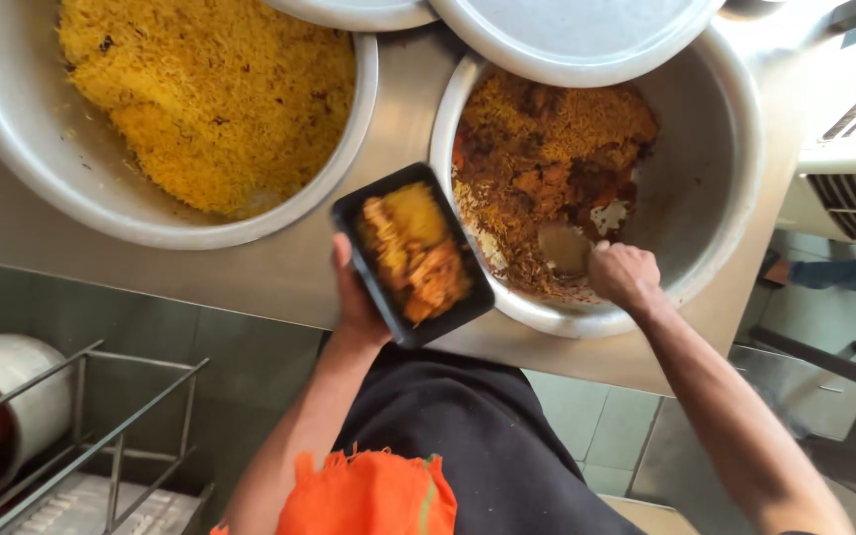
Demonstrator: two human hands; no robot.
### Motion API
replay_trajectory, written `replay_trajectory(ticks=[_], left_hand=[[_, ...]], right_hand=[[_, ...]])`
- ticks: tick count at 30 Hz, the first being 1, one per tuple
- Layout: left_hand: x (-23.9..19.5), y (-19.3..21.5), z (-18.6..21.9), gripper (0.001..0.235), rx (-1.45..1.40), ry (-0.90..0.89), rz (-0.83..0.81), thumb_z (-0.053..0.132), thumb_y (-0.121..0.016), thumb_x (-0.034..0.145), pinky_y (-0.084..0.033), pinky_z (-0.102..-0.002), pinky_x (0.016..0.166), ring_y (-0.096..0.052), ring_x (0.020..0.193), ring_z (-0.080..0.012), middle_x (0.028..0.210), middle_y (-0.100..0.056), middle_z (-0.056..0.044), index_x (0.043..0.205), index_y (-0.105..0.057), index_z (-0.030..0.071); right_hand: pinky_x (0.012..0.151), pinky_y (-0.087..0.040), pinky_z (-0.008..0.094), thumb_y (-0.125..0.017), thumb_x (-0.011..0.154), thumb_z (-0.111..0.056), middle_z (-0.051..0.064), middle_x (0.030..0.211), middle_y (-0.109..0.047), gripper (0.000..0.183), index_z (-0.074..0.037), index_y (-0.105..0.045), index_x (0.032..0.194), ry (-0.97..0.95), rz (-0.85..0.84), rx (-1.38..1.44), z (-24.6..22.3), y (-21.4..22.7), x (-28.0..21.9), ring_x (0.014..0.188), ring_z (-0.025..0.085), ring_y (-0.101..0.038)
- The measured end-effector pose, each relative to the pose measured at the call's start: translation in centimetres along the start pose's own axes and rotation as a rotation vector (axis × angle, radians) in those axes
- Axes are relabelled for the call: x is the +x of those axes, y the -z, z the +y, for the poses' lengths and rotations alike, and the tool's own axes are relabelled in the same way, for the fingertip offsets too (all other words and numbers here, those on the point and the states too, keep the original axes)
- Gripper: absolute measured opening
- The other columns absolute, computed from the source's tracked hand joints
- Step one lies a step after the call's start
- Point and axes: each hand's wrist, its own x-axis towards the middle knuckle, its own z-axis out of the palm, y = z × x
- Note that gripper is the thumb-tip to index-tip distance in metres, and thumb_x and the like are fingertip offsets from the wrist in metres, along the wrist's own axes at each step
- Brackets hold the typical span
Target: The person holds a black takeaway container and uses a serving spoon to scoop chicken and yellow rice from large pots into the container. They press and level the rice in the container, place a lid on it, and set the packed container on the counter with other finished containers.
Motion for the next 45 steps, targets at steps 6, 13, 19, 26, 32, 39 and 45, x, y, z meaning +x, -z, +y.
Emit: replay_trajectory(ticks=[6,13,19,26,32,39,45], left_hand=[[-5.0,1.6,1.5,0.095,0.117,-0.173,0.236,0.076,-0.055,0.092,-0.045,-0.055,0.116,-0.052,0.139,-0.034,0.156,-0.05,-0.011,0.16,-0.039,0.013],[-6.0,1.6,-0.5,0.096,0.124,-0.244,0.327,0.078,-0.055,0.091,-0.046,-0.054,0.115,-0.053,0.138,-0.0325,0.156,-0.05,-0.01,0.16,-0.039,0.013],[-5.7,0.5,-0.9,0.096,0.15,-0.247,0.282,0.076,-0.058,0.092,-0.045,-0.054,0.117,-0.051,0.14,-0.0324,0.156,-0.049,-0.011,0.16,-0.04,0.01],[-7.1,2.0,-0.3,0.096,0.101,-0.246,0.273,0.077,-0.057,0.09,-0.043,-0.054,0.117,-0.05,0.141,-0.0317,0.158,-0.048,-0.009,0.161,-0.039,0.014],[-7.7,0.9,0.0,0.099,0.212,-0.273,0.321,0.079,-0.057,0.088,-0.042,-0.053,0.119,-0.048,0.143,-0.0292,0.159,-0.047,-0.006,0.162,-0.038,0.016],[-8.5,0.3,-0.5,0.1,0.159,-0.239,0.314,0.08,-0.057,0.086,-0.043,-0.054,0.117,-0.049,0.141,-0.0309,0.158,-0.047,-0.007,0.16,-0.038,0.016],[-10.2,1.4,-0.6,0.098,0.172,-0.288,0.327,0.079,-0.057,0.089,-0.043,-0.054,0.117,-0.05,0.141,-0.0307,0.158,-0.048,-0.008,0.161,-0.039,0.014]], right_hand=[[0.072,-0.059,0.05,-0.042,0.103,-0.014,0.024,0.088,-0.073,0.032,0.004,-0.068,0.098,-0.008,0.178,0.182,0.1,2.2,4.0,0.08,0.036,-0.074],[0.07,-0.057,0.046,-0.045,0.092,-0.006,0.022,0.086,-0.074,0.027,0.005,-0.069,0.1,0.002,0.163,0.102,-2.7,1.6,7.6,0.076,0.032,-0.072],[0.069,-0.058,0.048,-0.041,0.098,-0.004,0.023,0.088,-0.074,0.027,0.005,-0.066,0.104,0.003,0.126,0.108,-0.8,2.3,5.1,0.077,0.033,-0.073],[0.081,-0.055,0.053,-0.051,0.101,-0.018,0.026,0.096,-0.074,0.029,0.003,-0.07,0.103,-0.101,0.241,0.151,4.1,0.5,4.0,0.091,0.042,-0.072],[0.076,-0.056,0.052,-0.051,0.099,-0.018,0.025,0.091,-0.074,0.028,0.003,-0.068,0.106,-0.03,0.254,0.144,1.7,1.6,3.7,0.086,0.04,-0.073],[0.062,-0.053,0.046,-0.044,0.098,-0.008,0.02,0.077,-0.071,0.026,0.002,-0.065,0.108,0.173,0.238,0.021,-1.7,-0.2,8.0,0.068,0.031,-0.07],[0.045,-0.041,0.041,-0.036,0.107,-0.017,0.009,0.061,-0.057,0.032,0.003,-0.06,0.117,0.228,0.183,0.158,-1.7,-0.7,7.9,0.048,0.02,-0.05]])
